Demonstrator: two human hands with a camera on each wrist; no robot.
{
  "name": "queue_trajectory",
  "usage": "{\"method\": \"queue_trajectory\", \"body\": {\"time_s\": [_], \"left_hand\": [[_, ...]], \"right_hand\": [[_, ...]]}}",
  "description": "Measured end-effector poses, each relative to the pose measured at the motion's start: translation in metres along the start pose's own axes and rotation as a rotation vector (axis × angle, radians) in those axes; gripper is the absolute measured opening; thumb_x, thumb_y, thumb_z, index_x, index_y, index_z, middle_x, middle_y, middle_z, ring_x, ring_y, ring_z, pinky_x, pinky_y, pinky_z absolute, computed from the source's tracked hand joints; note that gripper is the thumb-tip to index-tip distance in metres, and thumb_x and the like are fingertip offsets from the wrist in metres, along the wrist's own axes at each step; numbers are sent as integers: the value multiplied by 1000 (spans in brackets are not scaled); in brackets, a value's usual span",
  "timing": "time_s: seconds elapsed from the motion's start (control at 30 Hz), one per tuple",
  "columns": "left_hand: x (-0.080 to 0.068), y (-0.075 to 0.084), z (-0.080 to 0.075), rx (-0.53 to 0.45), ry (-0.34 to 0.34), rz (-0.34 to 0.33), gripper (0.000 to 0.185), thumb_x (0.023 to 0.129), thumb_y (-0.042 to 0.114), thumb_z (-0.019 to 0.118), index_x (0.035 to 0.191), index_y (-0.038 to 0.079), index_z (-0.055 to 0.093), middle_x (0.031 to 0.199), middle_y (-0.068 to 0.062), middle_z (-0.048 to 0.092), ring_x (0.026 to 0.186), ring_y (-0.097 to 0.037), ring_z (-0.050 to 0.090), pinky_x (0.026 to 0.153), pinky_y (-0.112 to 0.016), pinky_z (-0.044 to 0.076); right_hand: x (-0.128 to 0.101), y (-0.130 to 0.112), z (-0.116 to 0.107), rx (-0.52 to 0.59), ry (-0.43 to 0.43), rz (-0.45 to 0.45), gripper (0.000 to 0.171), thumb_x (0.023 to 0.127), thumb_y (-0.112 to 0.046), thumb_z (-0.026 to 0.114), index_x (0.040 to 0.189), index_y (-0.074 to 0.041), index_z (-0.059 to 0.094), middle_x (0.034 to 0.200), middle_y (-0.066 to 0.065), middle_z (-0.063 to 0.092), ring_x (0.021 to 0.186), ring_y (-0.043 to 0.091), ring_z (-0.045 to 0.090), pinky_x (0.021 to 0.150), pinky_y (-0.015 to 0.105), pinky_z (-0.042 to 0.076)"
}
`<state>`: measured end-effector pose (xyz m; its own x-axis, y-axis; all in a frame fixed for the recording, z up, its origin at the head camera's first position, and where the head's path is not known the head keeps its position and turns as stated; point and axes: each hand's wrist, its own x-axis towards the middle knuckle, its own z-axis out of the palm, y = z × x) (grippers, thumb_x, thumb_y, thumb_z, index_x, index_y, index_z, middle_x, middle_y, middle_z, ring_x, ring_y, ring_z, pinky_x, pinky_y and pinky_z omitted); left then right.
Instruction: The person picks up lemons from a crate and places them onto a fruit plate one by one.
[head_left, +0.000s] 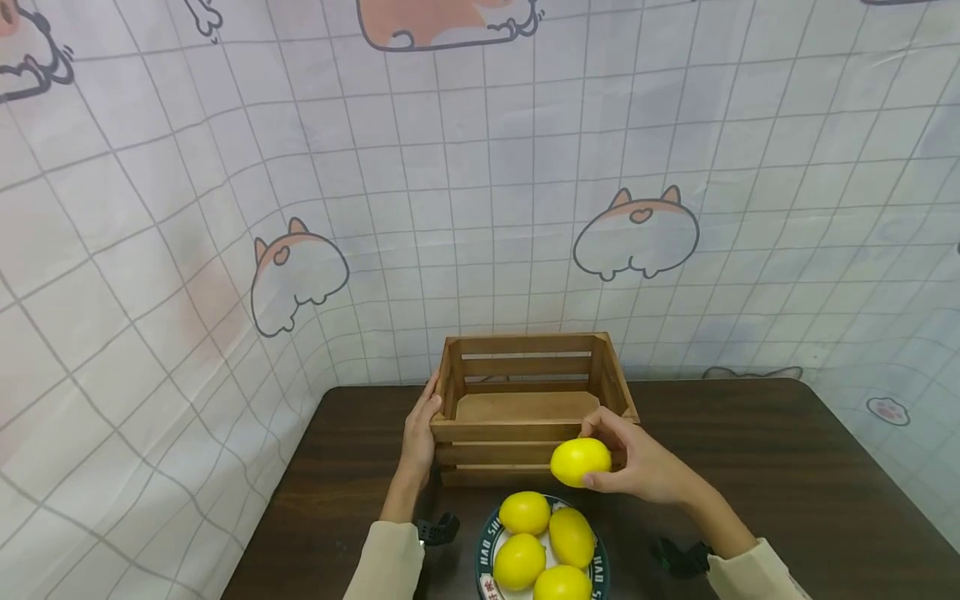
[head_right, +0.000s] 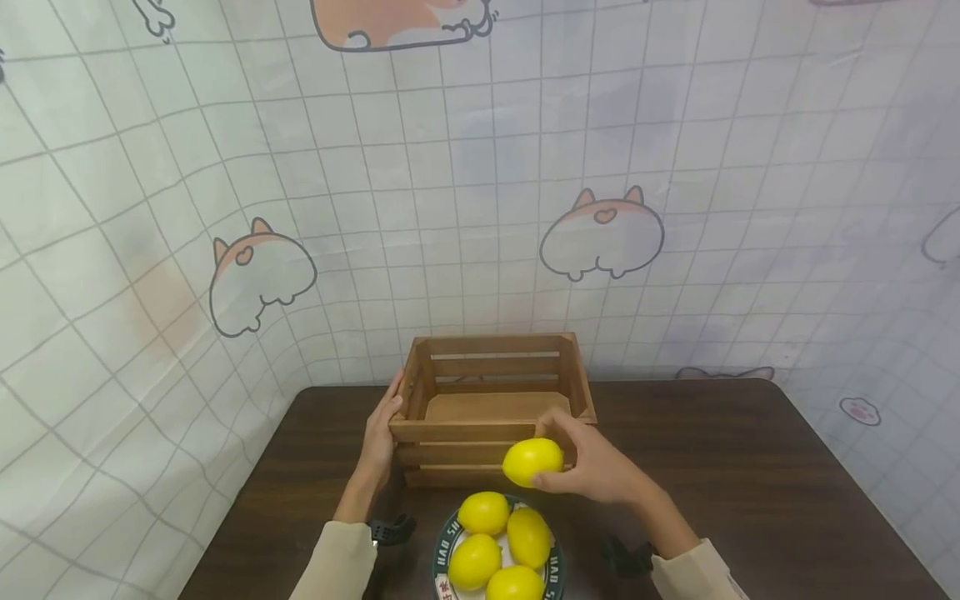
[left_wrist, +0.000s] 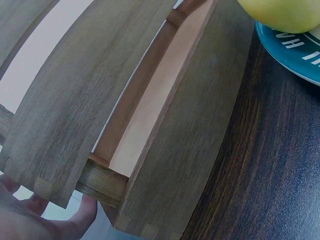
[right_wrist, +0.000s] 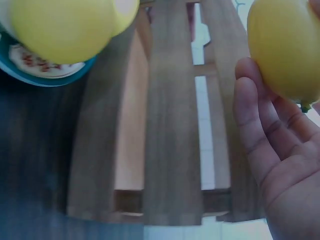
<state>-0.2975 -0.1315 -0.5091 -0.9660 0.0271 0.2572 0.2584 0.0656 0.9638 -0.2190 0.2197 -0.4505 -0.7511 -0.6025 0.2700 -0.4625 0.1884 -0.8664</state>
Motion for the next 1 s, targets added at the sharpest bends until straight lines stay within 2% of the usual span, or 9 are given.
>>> {"method": "queue_trajectory", "body": {"time_s": [0.3, 0.63, 0.77, 1.0], "left_hand": [[1, 1, -1, -10, -7, 6, 52, 111, 38, 35, 162, 30, 32, 169, 8, 26, 160, -22, 15, 129, -57, 8], [1, 1, -2, 1, 2, 11, 51, 111, 38, 35, 161, 30, 32, 169, 8, 26, 160, -21, 15, 129, -56, 8], [0, 1, -1, -2, -5, 15, 53, 111, 36, 34, 163, 24, 30, 170, 5, 25, 160, -22, 15, 129, -55, 9], [1, 1, -1, 2, -5, 10, 54, 111, 35, 34, 163, 23, 30, 171, 3, 24, 160, -25, 14, 128, -59, 8]], "right_hand": [[-25, 14, 7, 84, -62, 8, 39, 91, -4, 72, 121, -6, 46, 113, 20, 53, 93, 22, 65, 82, 36, 62], [-47, 32, 11, 119, -144, 48, 40, 90, -5, 71, 123, -7, 49, 117, 16, 55, 100, 21, 65, 87, 36, 61], [-55, 38, 13, 156, -181, 89, 39, 91, -4, 70, 124, -5, 49, 119, 15, 55, 101, 19, 64, 89, 36, 60], [-65, 44, 15, 224, -249, 164, 39, 90, -6, 69, 125, -5, 51, 121, 12, 57, 101, 17, 64, 91, 37, 60]]}}
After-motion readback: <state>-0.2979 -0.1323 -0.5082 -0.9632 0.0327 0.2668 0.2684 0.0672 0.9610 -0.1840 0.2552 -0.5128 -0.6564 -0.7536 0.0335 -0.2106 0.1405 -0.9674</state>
